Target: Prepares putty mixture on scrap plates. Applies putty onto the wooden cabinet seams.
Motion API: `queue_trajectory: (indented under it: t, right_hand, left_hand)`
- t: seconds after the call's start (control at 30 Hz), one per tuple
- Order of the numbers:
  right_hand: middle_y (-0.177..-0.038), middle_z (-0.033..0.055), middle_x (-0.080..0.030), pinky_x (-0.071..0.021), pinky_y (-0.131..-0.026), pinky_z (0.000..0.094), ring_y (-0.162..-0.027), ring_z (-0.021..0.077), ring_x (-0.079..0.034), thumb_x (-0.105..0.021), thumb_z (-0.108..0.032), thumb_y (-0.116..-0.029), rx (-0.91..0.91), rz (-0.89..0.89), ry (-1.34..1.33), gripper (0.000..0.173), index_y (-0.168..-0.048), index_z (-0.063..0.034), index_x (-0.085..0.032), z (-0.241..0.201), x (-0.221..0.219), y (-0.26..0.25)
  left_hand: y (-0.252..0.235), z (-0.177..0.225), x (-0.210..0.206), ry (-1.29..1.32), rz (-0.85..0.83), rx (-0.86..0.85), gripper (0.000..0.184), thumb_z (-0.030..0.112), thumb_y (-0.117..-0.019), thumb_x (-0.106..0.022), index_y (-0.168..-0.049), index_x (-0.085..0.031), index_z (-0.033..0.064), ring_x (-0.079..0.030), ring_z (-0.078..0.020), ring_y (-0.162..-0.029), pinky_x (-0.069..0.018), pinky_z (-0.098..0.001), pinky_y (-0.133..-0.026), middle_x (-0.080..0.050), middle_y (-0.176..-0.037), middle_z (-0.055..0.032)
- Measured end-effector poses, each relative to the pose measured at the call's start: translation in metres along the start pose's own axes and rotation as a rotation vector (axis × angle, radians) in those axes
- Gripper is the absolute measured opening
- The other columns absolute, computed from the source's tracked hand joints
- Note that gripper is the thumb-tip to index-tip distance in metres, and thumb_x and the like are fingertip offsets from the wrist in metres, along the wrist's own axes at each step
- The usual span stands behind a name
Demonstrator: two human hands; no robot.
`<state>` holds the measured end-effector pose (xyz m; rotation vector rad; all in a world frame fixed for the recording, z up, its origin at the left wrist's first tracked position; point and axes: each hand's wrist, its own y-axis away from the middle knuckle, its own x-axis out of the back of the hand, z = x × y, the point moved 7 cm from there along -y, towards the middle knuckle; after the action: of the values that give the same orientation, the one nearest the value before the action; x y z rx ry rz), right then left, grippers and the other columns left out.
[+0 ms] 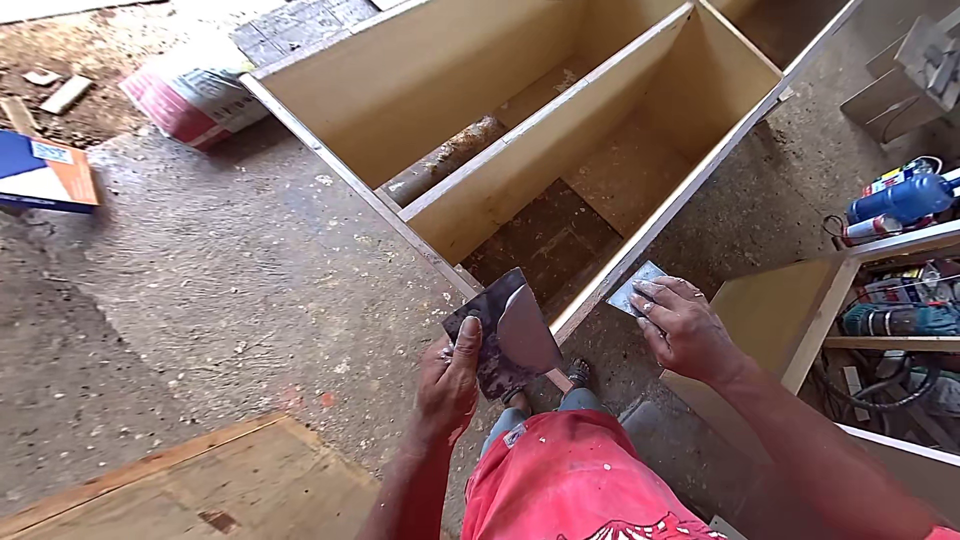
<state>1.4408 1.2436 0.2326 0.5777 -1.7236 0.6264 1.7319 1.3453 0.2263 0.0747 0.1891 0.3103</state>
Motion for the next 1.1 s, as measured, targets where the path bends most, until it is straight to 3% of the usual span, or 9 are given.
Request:
queue_trajectory:
  t: [0.2,0.33,0.5,0.57,0.63,0.73,0.87,0.97,1.1]
  right_hand:
    - [-0.148,0.0077,-0.058,-0.0370,-0.118,0.0511,-0.142,0.0279,-0.048,-0.051,-0.028,-0.0999,0.032,0.012,-0.006,0.040,-0.132,-0.0122,-0.070,-0.010,-0.015,-0.011]
    - [-0.139,0.0079,-0.065,-0.0411,-0.114,0.0542,-0.137,0.0301,-0.054,-0.048,-0.030,-0.1007,-0.037,-0.052,0.009,0.039,-0.126,-0.0128,-0.073,-0.003,-0.004,0.017]
    - [-0.144,0.0094,-0.062,-0.0396,-0.117,0.0534,-0.139,0.0295,-0.052,-0.050,-0.033,-0.1031,0.074,0.113,-0.123,0.040,-0.131,-0.0132,-0.071,-0.084,0.048,0.000]
    - [-0.144,0.0075,-0.062,-0.0366,-0.119,0.0530,-0.140,0.0277,-0.051,-0.051,-0.032,-0.1032,0.121,0.134,-0.113,0.039,-0.131,-0.0140,-0.071,-0.112,0.057,-0.012]
    - [-0.146,0.0061,-0.059,-0.0331,-0.121,0.0530,-0.142,0.0267,-0.048,-0.051,-0.031,-0.1033,0.144,0.111,-0.061,0.038,-0.131,-0.0153,-0.070,-0.123,0.056,-0.022]
    - [-0.149,0.0071,-0.057,-0.0376,-0.117,0.0540,-0.142,0.0285,-0.048,-0.049,-0.031,-0.1028,0.118,0.042,-0.052,0.038,-0.131,-0.0153,-0.071,-0.121,0.040,-0.018]
    - [-0.138,0.0067,-0.066,-0.0458,-0.111,0.0516,-0.133,0.0279,-0.057,-0.048,-0.028,-0.1012,0.028,-0.046,-0.158,0.037,-0.127,-0.0154,-0.073,-0.103,0.024,0.016]
    - [-0.139,0.0071,-0.065,-0.0440,-0.113,0.0528,-0.134,0.0287,-0.056,-0.047,-0.029,-0.1017,-0.024,-0.003,-0.162,0.039,-0.129,-0.0145,-0.072,-0.080,0.024,0.032]
    - [-0.145,0.0086,-0.061,-0.0384,-0.117,0.0553,-0.139,0.0295,-0.052,-0.049,-0.030,-0.1024,0.005,0.085,-0.059,0.039,-0.130,-0.0138,-0.071,-0.060,0.001,0.020]
  left_hand:
    - [0.003,-0.003,0.004,-0.019,0.005,0.021,0.033,0.033,-0.1104,-0.040,-0.104,-0.068,0.0160,-0.071,-0.0055,-0.080,-0.0613,-0.0259,-0.077,-0.072,-0.085,0.0052]
    - [0.002,-0.004,0.007,0.004,-0.013,0.035,0.034,0.032,-0.1106,-0.039,-0.105,-0.067,0.0152,-0.071,-0.0062,-0.079,-0.0613,-0.0267,-0.075,-0.072,-0.084,0.0045]
    - [-0.010,-0.011,-0.008,-0.040,-0.098,0.072,0.038,0.031,-0.1108,-0.037,-0.102,-0.069,0.0123,-0.069,-0.0072,-0.075,-0.0609,-0.0284,-0.072,-0.071,-0.081,0.0024]
    - [-0.014,-0.008,-0.021,-0.095,-0.189,0.055,0.041,0.033,-0.1112,-0.037,-0.103,-0.070,0.0108,-0.070,-0.0090,-0.078,-0.0611,-0.0306,-0.075,-0.072,-0.083,0.0000]
    - [-0.014,0.003,-0.034,-0.207,-0.246,0.009,0.045,0.037,-0.1113,-0.035,-0.096,-0.070,0.0122,-0.068,-0.0064,-0.074,-0.0598,-0.0278,-0.070,-0.069,-0.078,0.0021]
    - [-0.013,0.013,-0.042,-0.365,-0.247,-0.032,0.047,0.040,-0.1107,-0.033,-0.095,-0.069,0.0140,-0.066,-0.0032,-0.070,-0.0573,-0.0260,-0.066,-0.066,-0.074,0.0049]
    - [-0.016,0.012,-0.034,-0.371,-0.125,-0.057,0.046,0.045,-0.1093,-0.037,-0.094,-0.067,0.0129,-0.063,-0.0054,-0.063,-0.0555,-0.0281,-0.060,-0.063,-0.069,0.0041]
    - [-0.021,0.017,-0.016,-0.343,-0.023,-0.050,0.045,0.048,-0.1089,-0.038,-0.103,-0.066,0.0127,-0.064,-0.0069,-0.064,-0.0569,-0.0301,-0.059,-0.065,-0.073,0.0027]
    - [-0.025,0.015,0.014,-0.263,0.069,-0.023,0.041,0.046,-0.1091,-0.039,-0.110,-0.066,0.0144,-0.069,-0.0048,-0.076,-0.0608,-0.0297,-0.070,-0.070,-0.084,0.0051]
